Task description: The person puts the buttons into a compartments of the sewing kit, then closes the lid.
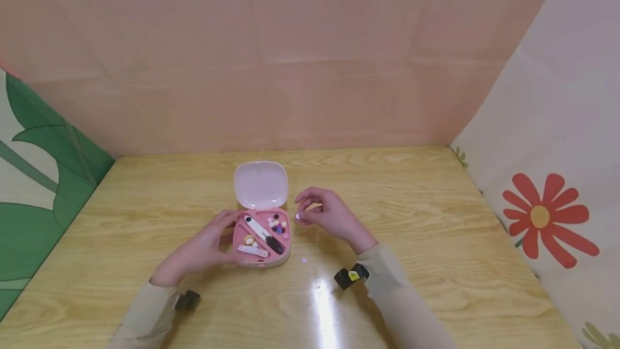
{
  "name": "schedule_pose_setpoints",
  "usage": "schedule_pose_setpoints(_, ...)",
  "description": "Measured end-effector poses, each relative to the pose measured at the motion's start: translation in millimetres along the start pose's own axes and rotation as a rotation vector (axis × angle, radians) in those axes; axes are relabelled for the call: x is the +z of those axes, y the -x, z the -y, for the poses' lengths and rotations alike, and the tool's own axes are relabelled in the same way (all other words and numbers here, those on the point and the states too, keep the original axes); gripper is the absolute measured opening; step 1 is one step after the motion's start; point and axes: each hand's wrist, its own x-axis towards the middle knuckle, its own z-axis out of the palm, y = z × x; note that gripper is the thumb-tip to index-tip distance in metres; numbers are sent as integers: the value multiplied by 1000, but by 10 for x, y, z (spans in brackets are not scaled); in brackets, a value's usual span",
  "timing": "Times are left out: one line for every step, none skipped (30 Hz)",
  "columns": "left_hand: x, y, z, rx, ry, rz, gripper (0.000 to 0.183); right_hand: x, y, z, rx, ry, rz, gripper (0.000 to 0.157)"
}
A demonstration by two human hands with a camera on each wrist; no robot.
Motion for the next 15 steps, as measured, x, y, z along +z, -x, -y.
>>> schedule_pose_setpoints(0, 0, -1, -1, 3, 1, 97, 6, -6, 2, -1, 4, -2, 27)
schedule_pose_setpoints(0, 0, -1, -2, 3, 1, 97, 13, -13, 7, -5, 8, -2, 28)
schedule_pose_setpoints(0, 1, -2, -5, 4, 0, 97, 21, -20, 14, -10, 19, -4, 29)
schedule_pose_setpoints(-1, 2, -2, -7, 5, -1, 97, 31, -30, 22, -19, 37, -6, 28)
schedule_pose_setpoints(-2, 3, -2, -7, 4, -1, 97, 42, -38, 30, -28, 53, -7, 27)
schedule_pose_setpoints(-4, 3, -1, -3, 4, -2, 97, 53, -49, 29, -38, 67, -9, 27)
schedule_pose_setpoints(-6, 3, 0, -4, 2, -2, 97, 66, -59, 30, -50, 84, -11, 26)
schedule_pose_setpoints(-8, 4, 2, -7, 0, -2, 97, 78, -67, 33, -63, 99, -13, 25)
schedule_pose_setpoints(-10, 5, 0, -8, -5, -3, 97, 92, -78, 31, -71, 115, -16, 24)
schedule_pose_setpoints(-10, 5, -2, -9, -12, -6, 98, 105, -87, 23, -78, 124, -19, 24)
schedule_pose_setpoints(-10, 3, -2, -10, -13, -6, 98, 118, -93, 18, -83, 127, -19, 25)
schedule_pose_setpoints(-9, 3, -4, -13, -13, -6, 98, 131, -102, 7, -86, 129, -19, 25)
schedule_pose_setpoints(-8, 2, -6, -19, -15, -4, 98, 143, -109, 3, -89, 135, -19, 26)
schedule_pose_setpoints(-7, 1, -8, -20, -13, -3, 99, 154, -116, -4, -87, 138, -19, 27)
schedule_pose_setpoints(-6, 1, -10, -19, -11, -4, 99, 165, -119, -10, -86, 138, -19, 28)
